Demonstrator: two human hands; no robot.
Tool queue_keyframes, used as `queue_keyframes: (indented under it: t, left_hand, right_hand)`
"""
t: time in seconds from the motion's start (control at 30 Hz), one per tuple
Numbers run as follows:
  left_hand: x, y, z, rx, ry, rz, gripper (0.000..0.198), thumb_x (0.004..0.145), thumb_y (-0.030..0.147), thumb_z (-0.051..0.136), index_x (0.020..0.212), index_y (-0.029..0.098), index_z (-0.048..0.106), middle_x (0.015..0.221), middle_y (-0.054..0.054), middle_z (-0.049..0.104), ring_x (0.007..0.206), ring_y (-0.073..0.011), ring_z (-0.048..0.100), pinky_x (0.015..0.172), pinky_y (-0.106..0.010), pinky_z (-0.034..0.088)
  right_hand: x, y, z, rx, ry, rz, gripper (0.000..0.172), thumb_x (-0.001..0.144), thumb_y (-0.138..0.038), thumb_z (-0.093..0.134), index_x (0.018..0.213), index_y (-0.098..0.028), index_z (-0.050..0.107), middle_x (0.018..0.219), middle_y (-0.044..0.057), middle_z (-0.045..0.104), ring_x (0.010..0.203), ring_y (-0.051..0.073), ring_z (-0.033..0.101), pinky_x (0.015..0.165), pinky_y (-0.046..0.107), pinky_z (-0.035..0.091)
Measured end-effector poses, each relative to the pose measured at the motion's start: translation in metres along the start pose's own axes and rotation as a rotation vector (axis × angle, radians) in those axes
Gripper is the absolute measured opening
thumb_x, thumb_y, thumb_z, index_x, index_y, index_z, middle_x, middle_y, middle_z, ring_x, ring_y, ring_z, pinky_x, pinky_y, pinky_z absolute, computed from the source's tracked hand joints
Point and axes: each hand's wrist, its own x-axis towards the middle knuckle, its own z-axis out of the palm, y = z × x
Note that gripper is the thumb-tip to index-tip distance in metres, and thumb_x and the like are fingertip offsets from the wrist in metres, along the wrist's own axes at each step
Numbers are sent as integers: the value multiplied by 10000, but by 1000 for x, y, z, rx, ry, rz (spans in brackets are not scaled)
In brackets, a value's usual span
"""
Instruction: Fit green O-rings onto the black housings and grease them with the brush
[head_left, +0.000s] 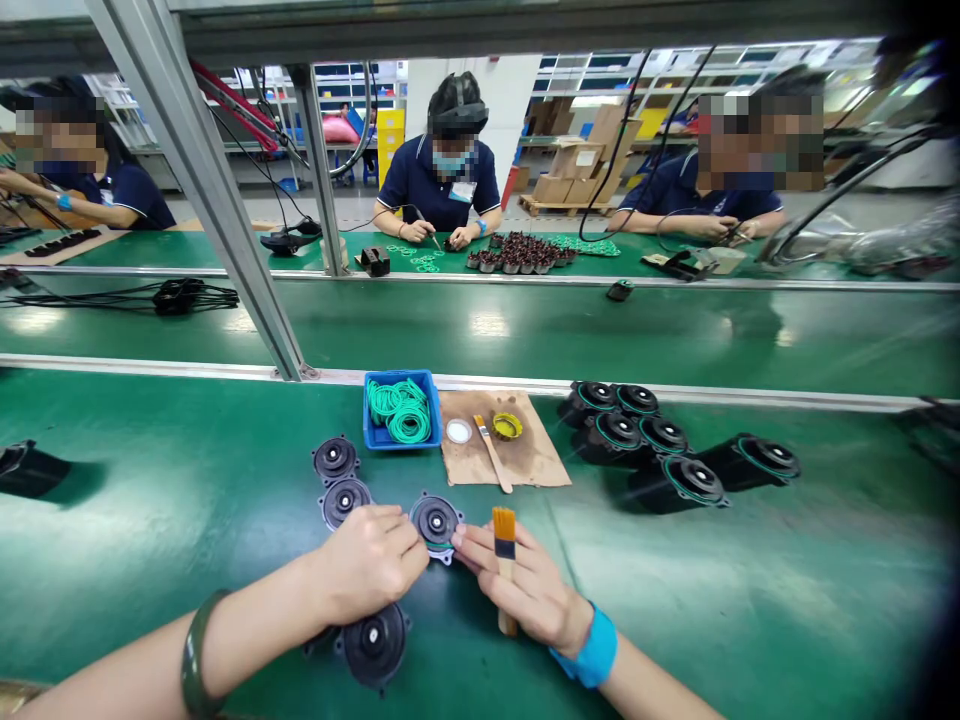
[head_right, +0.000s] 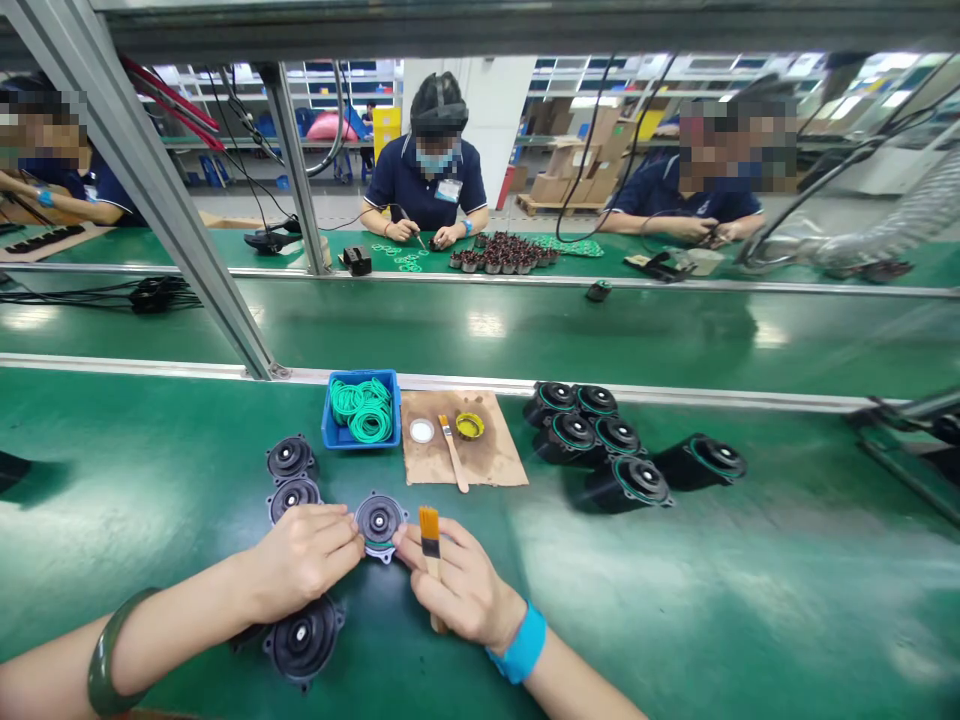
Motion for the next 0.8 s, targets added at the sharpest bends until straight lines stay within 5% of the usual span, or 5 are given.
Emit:
queue_keyframes:
  t: [0.33,0.5,0.57,0.67,0.8]
  left_hand:
    - [0,1,-2,46,-27,61,300,929,47,413,755,157,631,664,-29,650,592,-143,629,725,-315,576]
    - [6,-8,-12,-224,-166,-317,82,867,255,663,836,194,617,822,-8,673,722,-163,665,674,-279,556]
    - [10,-11,-16,-326,-203,-462,390,736,277,799,1044,191,576,1085,-69,660,947,-231,668,761,-330,568]
    - [16,-15,-16,-436,-250,-468,819,665,207,842,1344,198,385,1366,-152,529,1230,-302,550,976,-429,505]
    - [21,-23,-10,-532,-282,-415,825,692,161,818,1374,220,357,1325,-132,576,1243,-305,537,1016,-459,460]
  right_hand:
    - [-5,-3,13,119,57,-55,249,914,-49,443,772,-208,572,1008,125,754,993,221,704,833,385,573]
    - [5,-5,-2,542,229,356,88,961,-150,528,962,-213,589,941,76,760,917,189,723,824,346,577]
    - [9,-7,-15,733,289,569,172,1008,-296,461,1100,-221,584,836,71,755,808,204,731,715,344,599]
    - [13,-5,-33,875,347,714,412,1015,-485,335,1267,-238,549,528,-9,621,440,160,589,438,275,509]
    - [15,3,-44,777,284,766,495,947,-603,412,1144,-237,683,479,-27,483,391,119,439,347,236,368]
